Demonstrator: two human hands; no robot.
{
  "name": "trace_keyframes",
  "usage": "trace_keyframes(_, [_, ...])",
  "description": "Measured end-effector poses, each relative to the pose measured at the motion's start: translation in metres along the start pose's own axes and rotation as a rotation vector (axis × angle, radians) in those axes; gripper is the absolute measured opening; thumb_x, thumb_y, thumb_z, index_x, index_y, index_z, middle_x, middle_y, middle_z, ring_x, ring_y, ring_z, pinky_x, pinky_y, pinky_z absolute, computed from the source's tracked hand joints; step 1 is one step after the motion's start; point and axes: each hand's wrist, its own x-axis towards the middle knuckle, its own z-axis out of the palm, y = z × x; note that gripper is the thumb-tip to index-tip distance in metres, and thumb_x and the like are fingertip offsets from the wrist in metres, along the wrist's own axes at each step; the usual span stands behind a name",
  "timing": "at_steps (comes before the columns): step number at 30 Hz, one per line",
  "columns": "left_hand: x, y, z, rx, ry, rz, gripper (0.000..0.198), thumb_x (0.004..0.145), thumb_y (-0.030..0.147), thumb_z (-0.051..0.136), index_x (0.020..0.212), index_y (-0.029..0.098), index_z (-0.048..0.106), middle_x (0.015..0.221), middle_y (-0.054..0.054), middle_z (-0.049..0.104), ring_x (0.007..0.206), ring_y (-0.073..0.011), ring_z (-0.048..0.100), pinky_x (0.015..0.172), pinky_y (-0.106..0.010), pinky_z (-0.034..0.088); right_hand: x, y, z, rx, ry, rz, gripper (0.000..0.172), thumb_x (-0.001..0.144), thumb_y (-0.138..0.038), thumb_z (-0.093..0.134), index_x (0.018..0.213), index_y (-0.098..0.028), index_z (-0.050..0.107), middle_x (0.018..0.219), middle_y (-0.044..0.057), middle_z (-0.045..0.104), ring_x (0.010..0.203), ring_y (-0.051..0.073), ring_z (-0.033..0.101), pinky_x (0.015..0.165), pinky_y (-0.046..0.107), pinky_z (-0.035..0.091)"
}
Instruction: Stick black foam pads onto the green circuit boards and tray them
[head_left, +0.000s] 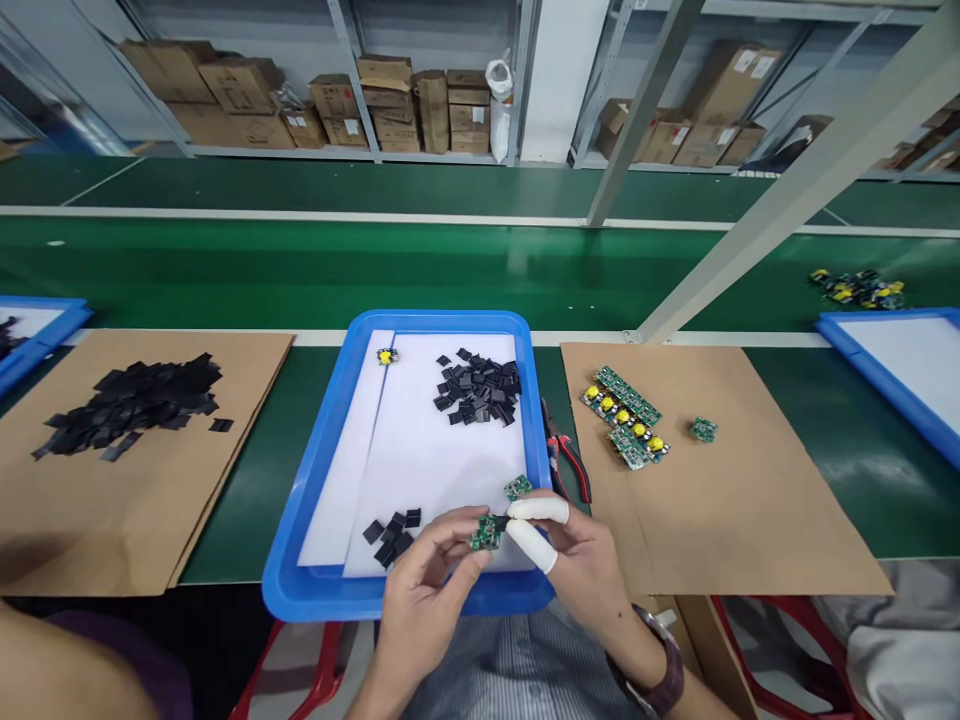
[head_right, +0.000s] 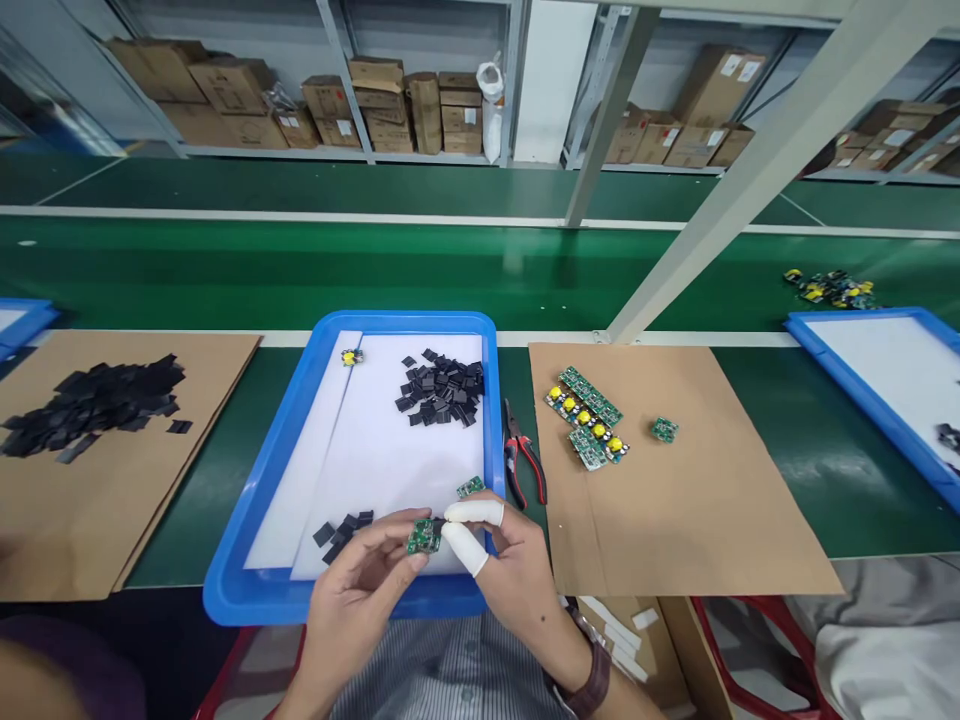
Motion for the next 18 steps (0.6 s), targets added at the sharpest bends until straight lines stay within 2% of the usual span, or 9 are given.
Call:
trace_keyframes(3, [0.0, -0.008, 0.0, 0.017, 0.033, -0.051, 0.044, 0.094, 0.026, 0.069, 0.133, 0.041, 0.057, 0.134, -0.001, 0.057, 0.12, -0.0144, 0.062, 0.1, -0.028, 0.057, -0.004, -0.004, 0.003, -0.086, 0.024, -0.029, 0.045, 0.085, -0.004, 0.066, 0.114, -0.039, 0.072, 0.112, -0.003, 0.068, 0.098, 0.008, 0.068, 0.086, 0.017, 0.056])
trace_keyframes(6, [0.002, -0.009, 0.001, 0.051, 0.021, 0.018, 0.042, 0.093, 0.022, 0.068, 0.129, 0.043, 0.063, 0.133, -0.003, 0.051, 0.117, -0.0157, 0.062, 0.095, -0.028, 0.059, -0.005, -0.004, 0.006, -0.154, 0.007, -0.066, 0.039, 0.086, -0.006, 0.066, 0.114, -0.033, 0.071, 0.108, -0.002, 0.067, 0.094, 0.006, 0.066, 0.084, 0.015, 0.055])
trace_keyframes(8, [0.004, -0.006, 0.003, 0.07, 0.013, 0.073, 0.043, 0.093, 0.019, 0.067, 0.129, 0.043, 0.065, 0.132, -0.003, 0.054, 0.119, -0.0172, 0.063, 0.092, -0.029, 0.061, -0.005, -0.003, 0.006, -0.185, -0.001, -0.075, 0.036, 0.088, -0.008, 0.066, 0.114, -0.033, 0.071, 0.105, -0.002, 0.066, 0.091, 0.005, 0.064, 0.082, 0.015, 0.054])
trace_keyframes(14, [0.007, 0.003, 0.007, 0.169, 0.018, 0.157, 0.05, 0.09, 0.014, 0.069, 0.13, 0.044, 0.065, 0.127, 0.001, 0.063, 0.111, -0.0159, 0.068, 0.09, -0.032, 0.063, -0.007, 0.0, 0.005, -0.23, -0.027, -0.083, 0.052, 0.083, -0.003, 0.068, 0.118, -0.041, 0.067, 0.1, -0.005, 0.062, 0.087, 0.005, 0.06, 0.083, 0.018, 0.053])
trace_keyframes(18, [0.007, 0.001, 0.007, 0.215, 0.03, 0.205, 0.05, 0.09, 0.011, 0.069, 0.13, 0.04, 0.064, 0.125, 0.003, 0.064, 0.108, -0.0151, 0.069, 0.09, -0.031, 0.064, -0.009, 0.0, 0.006, -0.297, -0.014, -0.104, 0.04, 0.092, -0.01, 0.062, 0.119, -0.039, 0.063, 0.098, -0.006, 0.061, 0.09, 0.004, 0.061, 0.082, 0.017, 0.052])
